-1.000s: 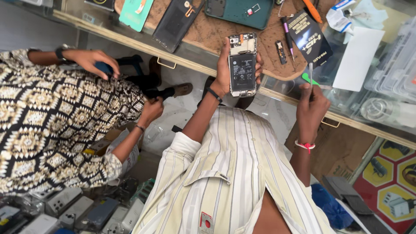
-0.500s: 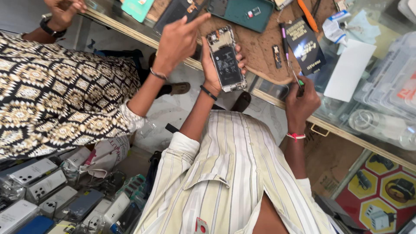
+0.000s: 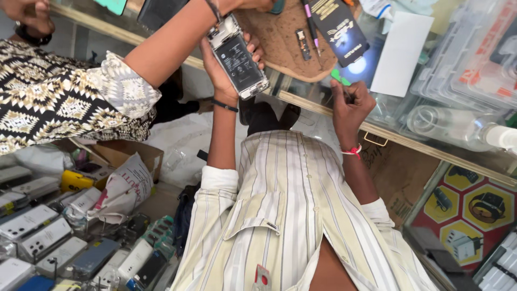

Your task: The person disassembles a smartphone, removes the battery, and uses a metal tool to pry and adjust internal components. The person then applies adhesive from a tube to the phone's frame and places a new battery inside.

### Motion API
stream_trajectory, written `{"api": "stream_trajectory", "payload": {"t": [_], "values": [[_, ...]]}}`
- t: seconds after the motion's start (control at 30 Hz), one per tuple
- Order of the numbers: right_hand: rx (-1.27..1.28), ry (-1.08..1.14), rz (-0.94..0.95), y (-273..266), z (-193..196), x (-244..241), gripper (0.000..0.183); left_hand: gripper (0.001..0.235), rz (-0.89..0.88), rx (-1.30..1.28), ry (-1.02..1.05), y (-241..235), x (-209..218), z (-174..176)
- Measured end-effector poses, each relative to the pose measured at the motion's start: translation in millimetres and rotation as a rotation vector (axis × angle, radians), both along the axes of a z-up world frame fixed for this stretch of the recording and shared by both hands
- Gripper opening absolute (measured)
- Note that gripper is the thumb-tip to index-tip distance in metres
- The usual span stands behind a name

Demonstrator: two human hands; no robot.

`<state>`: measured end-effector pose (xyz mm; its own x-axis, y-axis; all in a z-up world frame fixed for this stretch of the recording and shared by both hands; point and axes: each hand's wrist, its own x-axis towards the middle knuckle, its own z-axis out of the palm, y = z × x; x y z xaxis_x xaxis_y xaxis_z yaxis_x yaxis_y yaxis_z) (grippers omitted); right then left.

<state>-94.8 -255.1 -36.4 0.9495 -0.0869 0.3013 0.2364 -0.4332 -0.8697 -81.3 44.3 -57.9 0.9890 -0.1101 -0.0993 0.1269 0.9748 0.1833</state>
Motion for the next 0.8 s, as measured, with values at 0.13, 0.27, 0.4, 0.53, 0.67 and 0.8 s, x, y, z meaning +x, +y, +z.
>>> {"api": "stream_trajectory", "payload": {"t": [0.13,0.27,0.4,0.53,0.67,0.8], "values": [[0.06,0.005,0.035,0,0,1,0.051,0.093,0.011,0.099,0.012,1,0,7],[0.097,0.01,0.041,1,-3,2,0.038,0.094,0.056,0.152,0.029,-1,0,12],[0.307,0.069,0.105,1,-7,0,0.023,0.094,0.107,0.192,0.093,-4,0,19],[0.363,0.098,0.142,2,-6,1,0.009,0.092,0.097,0.238,0.111,-4,0,25],[0.268,0.042,0.137,1,0,0,0.011,0.092,0.085,0.281,0.105,-3,0,25],[0.233,0.067,0.151,1,12,0,0.013,0.093,0.064,0.276,0.121,-3,2,25]]}}
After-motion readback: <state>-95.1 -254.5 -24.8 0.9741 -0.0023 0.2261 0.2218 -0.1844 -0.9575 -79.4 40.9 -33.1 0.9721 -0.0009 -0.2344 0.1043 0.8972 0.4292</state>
